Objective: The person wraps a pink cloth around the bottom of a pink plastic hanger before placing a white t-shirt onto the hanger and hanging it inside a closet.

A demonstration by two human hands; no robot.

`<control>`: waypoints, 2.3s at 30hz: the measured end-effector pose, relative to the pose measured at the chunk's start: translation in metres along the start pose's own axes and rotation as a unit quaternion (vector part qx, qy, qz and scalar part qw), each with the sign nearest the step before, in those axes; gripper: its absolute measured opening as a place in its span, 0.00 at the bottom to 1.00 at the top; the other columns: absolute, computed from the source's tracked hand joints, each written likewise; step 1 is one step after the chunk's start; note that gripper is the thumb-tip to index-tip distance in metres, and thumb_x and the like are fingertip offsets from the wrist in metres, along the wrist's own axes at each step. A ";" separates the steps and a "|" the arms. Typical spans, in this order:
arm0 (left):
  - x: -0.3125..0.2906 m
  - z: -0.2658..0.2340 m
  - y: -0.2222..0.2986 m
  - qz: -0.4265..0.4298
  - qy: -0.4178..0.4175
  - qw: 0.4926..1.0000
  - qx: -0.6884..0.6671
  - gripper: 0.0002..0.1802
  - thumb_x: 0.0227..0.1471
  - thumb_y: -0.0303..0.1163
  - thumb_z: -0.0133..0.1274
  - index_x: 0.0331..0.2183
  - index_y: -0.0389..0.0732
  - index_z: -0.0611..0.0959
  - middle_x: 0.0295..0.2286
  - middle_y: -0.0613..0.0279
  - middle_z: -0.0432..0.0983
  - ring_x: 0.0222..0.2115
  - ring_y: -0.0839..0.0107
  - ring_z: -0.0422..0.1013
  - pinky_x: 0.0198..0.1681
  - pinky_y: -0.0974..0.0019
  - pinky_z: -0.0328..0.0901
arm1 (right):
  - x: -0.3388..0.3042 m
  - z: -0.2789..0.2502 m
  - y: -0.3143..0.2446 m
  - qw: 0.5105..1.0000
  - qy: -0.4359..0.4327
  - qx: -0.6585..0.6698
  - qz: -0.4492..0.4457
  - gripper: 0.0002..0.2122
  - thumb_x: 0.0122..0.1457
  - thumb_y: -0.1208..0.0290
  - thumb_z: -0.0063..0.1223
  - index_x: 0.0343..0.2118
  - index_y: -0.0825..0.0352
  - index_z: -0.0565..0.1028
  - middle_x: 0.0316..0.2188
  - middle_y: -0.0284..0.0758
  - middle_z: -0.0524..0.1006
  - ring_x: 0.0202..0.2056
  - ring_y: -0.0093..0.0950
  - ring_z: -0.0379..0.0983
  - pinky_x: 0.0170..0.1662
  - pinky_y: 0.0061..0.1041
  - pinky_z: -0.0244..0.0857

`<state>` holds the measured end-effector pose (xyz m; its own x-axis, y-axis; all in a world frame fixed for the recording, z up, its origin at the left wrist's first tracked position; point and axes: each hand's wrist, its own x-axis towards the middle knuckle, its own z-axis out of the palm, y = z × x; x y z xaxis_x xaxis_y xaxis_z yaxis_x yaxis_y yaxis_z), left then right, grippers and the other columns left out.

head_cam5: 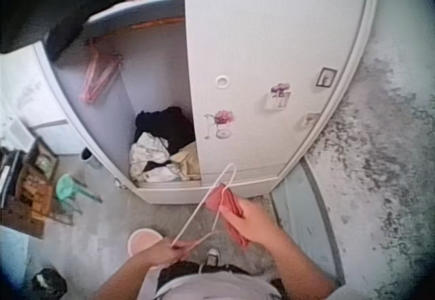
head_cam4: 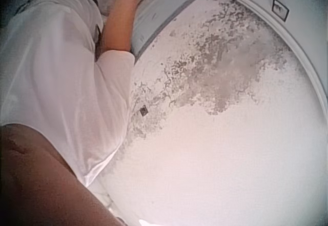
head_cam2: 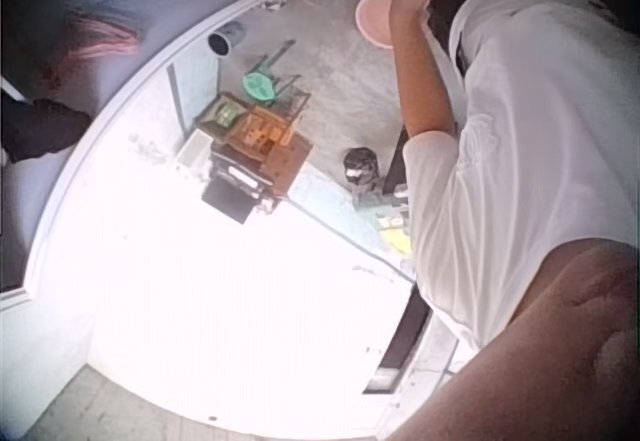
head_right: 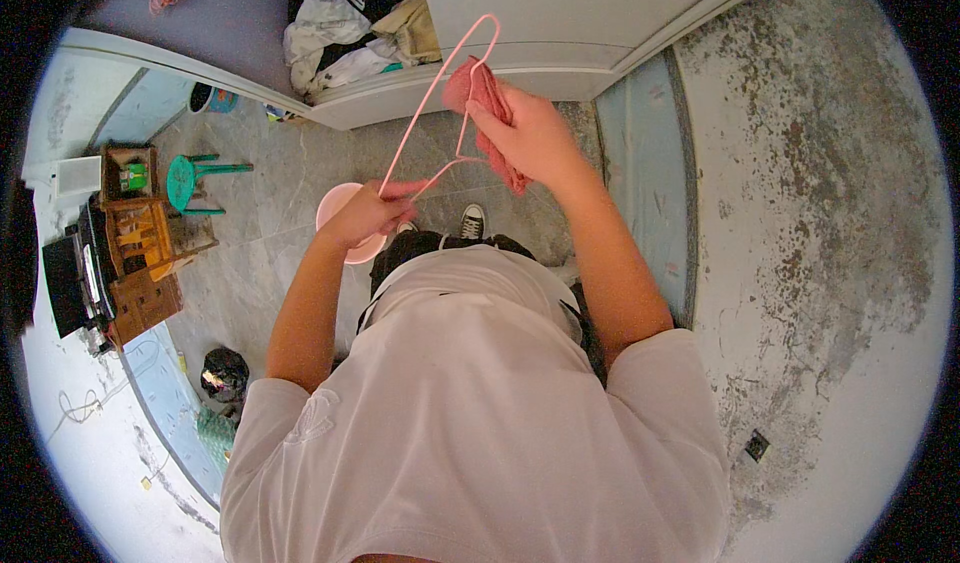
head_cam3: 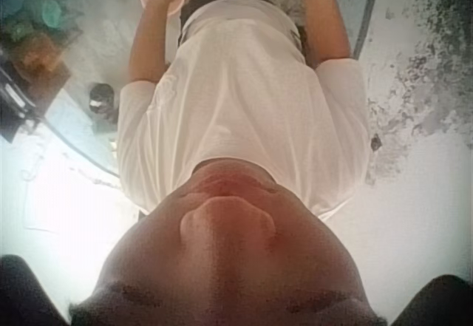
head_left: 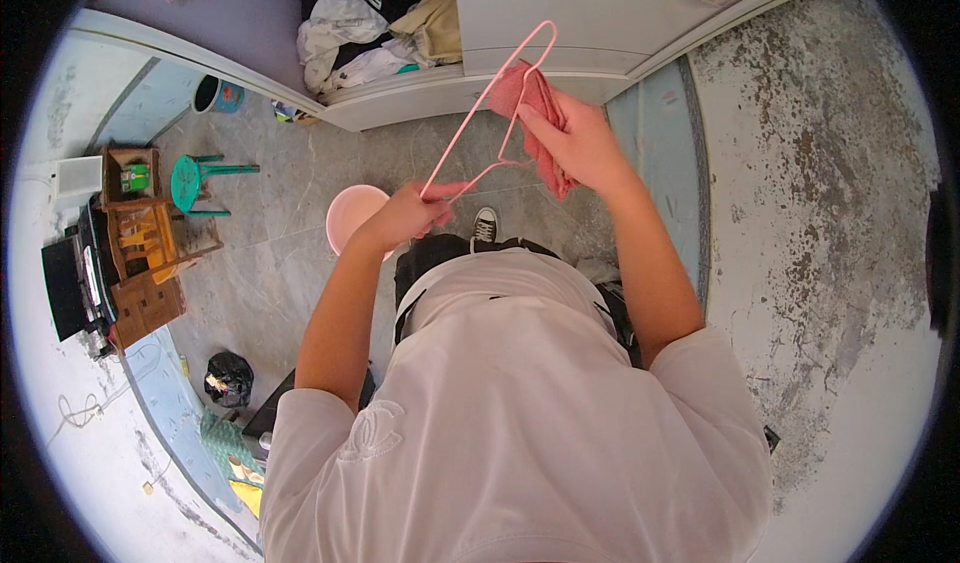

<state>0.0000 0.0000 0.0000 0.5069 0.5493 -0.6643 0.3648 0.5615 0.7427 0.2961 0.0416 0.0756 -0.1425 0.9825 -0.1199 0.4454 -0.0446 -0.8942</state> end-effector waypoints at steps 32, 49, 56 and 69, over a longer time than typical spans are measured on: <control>0.004 0.015 -0.001 0.032 -0.003 0.999 0.030 0.26 0.63 0.21 0.46 0.59 0.49 0.83 0.21 0.72 0.69 0.21 0.80 0.59 0.24 0.73 0.56 | -0.012 0.007 0.016 0.993 0.007 0.113 0.027 0.20 0.63 0.70 0.59 0.57 0.69 0.74 0.37 0.31 0.81 0.36 0.21 0.77 0.42 0.28 0.73; -0.001 0.012 0.006 0.023 -0.003 1.000 -0.010 0.23 0.63 0.23 0.48 0.57 0.48 0.84 0.22 0.70 0.69 0.20 0.81 0.59 0.21 0.75 0.54 | -0.020 0.031 0.026 0.963 -0.015 0.258 0.076 0.24 0.62 0.71 0.59 0.62 0.67 0.71 0.46 0.33 0.80 0.44 0.22 0.76 0.49 0.28 0.72; 0.011 -0.015 -0.004 -0.017 -0.071 0.997 0.008 0.27 0.62 0.21 0.45 0.57 0.52 0.84 0.23 0.68 0.70 0.18 0.80 0.58 0.19 0.73 0.53 | -0.025 0.029 0.041 0.992 0.002 0.112 0.052 0.20 0.60 0.68 0.61 0.54 0.67 0.76 0.37 0.37 0.83 0.38 0.27 0.80 0.44 0.31 0.73; 0.001 0.000 0.010 0.016 -0.032 0.999 -0.006 0.22 0.64 0.22 0.48 0.56 0.46 0.85 0.22 0.70 0.69 0.21 0.80 0.59 0.23 0.74 0.54 | -0.027 0.027 0.039 0.993 -0.047 0.102 0.027 0.19 0.59 0.68 0.60 0.52 0.67 0.77 0.37 0.34 0.83 0.38 0.24 0.78 0.44 0.30 0.73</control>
<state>0.0037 0.0063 0.0064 0.5678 0.5268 -0.6326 0.3386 0.5509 0.7627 0.2936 0.0081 0.0321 -0.2097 0.9567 -0.2019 0.2677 -0.1424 -0.9529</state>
